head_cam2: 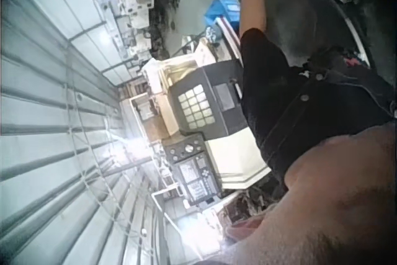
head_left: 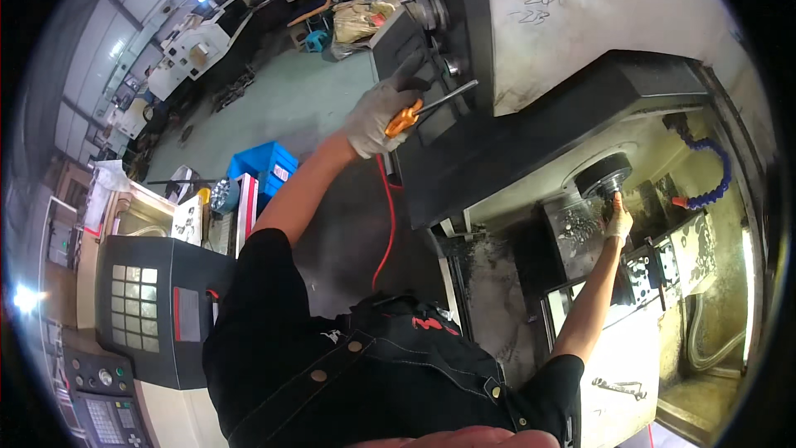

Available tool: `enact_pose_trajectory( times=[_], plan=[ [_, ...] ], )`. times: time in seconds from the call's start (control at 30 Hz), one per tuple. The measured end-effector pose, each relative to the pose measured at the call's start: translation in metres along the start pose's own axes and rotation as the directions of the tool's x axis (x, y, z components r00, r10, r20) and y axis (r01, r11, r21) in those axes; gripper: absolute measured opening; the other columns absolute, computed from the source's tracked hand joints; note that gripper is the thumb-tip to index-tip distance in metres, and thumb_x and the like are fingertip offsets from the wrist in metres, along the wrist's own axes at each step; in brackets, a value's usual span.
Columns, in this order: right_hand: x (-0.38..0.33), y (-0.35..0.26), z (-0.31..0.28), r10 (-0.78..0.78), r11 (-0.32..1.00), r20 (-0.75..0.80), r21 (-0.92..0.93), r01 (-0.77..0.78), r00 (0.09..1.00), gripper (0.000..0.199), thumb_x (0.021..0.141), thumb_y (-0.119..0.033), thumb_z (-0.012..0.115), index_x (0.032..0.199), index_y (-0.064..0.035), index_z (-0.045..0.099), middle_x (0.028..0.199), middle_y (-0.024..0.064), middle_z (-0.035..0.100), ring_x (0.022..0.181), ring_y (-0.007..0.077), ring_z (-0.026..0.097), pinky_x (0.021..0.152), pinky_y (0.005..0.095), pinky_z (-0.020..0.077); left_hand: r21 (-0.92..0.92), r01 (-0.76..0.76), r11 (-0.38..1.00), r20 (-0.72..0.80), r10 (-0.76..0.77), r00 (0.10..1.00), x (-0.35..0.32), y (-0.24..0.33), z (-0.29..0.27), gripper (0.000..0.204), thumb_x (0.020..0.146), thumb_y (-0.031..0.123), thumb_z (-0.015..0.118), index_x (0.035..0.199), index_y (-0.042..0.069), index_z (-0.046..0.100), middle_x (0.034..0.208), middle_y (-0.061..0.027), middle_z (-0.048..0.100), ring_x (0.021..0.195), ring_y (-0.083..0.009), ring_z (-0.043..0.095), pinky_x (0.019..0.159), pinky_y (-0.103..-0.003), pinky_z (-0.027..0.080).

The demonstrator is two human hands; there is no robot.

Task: The person operates a CNC lathe, repeatedly picking up small metal rings from a bin and placing them into the machine's chuck. They use a screwdriver to secure the rings in place before closing the machine door. The process is repeated for several items.

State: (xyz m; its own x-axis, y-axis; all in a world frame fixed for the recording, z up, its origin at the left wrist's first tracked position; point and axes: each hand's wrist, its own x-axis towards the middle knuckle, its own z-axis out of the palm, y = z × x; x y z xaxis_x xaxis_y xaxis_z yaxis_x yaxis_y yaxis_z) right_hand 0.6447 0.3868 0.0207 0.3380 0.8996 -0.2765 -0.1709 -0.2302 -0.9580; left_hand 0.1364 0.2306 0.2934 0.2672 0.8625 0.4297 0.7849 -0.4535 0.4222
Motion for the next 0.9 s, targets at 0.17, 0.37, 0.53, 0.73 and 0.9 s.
enact_pose_trajectory(
  times=[0.17,0.37,0.53,0.73,0.9],
  plan=[
    [-0.025,0.001,-0.002,-0.399,0.903,-0.014,-0.182,0.39,0.917,0.038,0.08,-0.033,0.071,0.103,-0.0038,0.069,0.067,-0.005,0.056,0.057,0.0063,0.044,0.05,0.0228,0.0359,0.213,-0.007,0.977,-0.004,0.009,1.0,0.001,0.001,0.013,0.047,0.065,0.018,0.069,0.109,0.005,0.058,0.118,-0.0194,0.055,0.107,-0.0353,0.054,0.089,-0.042,0.044],
    [-0.006,0.013,-0.004,-0.286,0.952,0.052,-0.097,0.29,0.957,0.03,0.08,-0.029,0.074,0.1,-0.0072,0.069,0.066,-0.0054,0.054,0.052,0.0043,0.045,0.045,0.0213,0.0339,-0.003,-0.172,0.985,-0.176,0.169,0.97,0.005,-0.023,0.036,0.053,0.073,0.015,0.067,0.123,0.01,0.051,0.108,-0.0165,0.057,0.095,-0.0333,0.059,0.083,-0.038,0.048],
    [0.005,0.027,-0.002,-0.389,0.904,0.015,-0.19,0.384,0.921,0.039,0.079,-0.028,0.075,0.111,-0.0069,0.067,0.075,-0.0067,0.057,0.06,0.0034,0.045,0.051,0.0201,0.0365,-0.643,0.046,0.764,-0.098,-0.142,0.985,0.014,-0.013,0.04,0.076,0.074,0.001,0.064,0.141,0.013,0.031,0.101,-0.0101,0.06,0.088,-0.019,0.061,0.08,-0.032,0.05],
    [0.013,0.033,-0.008,-0.469,0.835,0.009,-0.323,0.446,0.883,0.04,0.08,-0.021,0.074,0.114,-0.0033,0.065,0.089,-0.0026,0.064,0.074,0.0063,0.051,0.068,0.0219,0.042,-0.273,-0.039,0.961,-0.177,-0.01,0.984,0.019,0.027,0.04,0.068,0.069,-0.005,0.064,0.133,0.005,0.04,0.095,-0.0061,0.063,0.083,-0.0174,0.062,0.081,-0.03,0.05],
    [-0.015,0.004,-0.006,-0.341,0.81,0.039,-0.495,0.315,0.939,0.047,0.077,-0.045,0.071,0.107,-0.0093,0.068,0.083,0.0106,0.069,0.074,0.0187,0.063,0.071,0.0355,0.0477,-0.15,-0.204,0.967,-0.105,0.19,0.976,0.01,0.005,0.031,0.051,0.069,-0.001,0.063,0.119,0.003,0.051,0.097,-0.0075,0.062,0.088,-0.0195,0.062,0.082,-0.031,0.049]
  ],
)
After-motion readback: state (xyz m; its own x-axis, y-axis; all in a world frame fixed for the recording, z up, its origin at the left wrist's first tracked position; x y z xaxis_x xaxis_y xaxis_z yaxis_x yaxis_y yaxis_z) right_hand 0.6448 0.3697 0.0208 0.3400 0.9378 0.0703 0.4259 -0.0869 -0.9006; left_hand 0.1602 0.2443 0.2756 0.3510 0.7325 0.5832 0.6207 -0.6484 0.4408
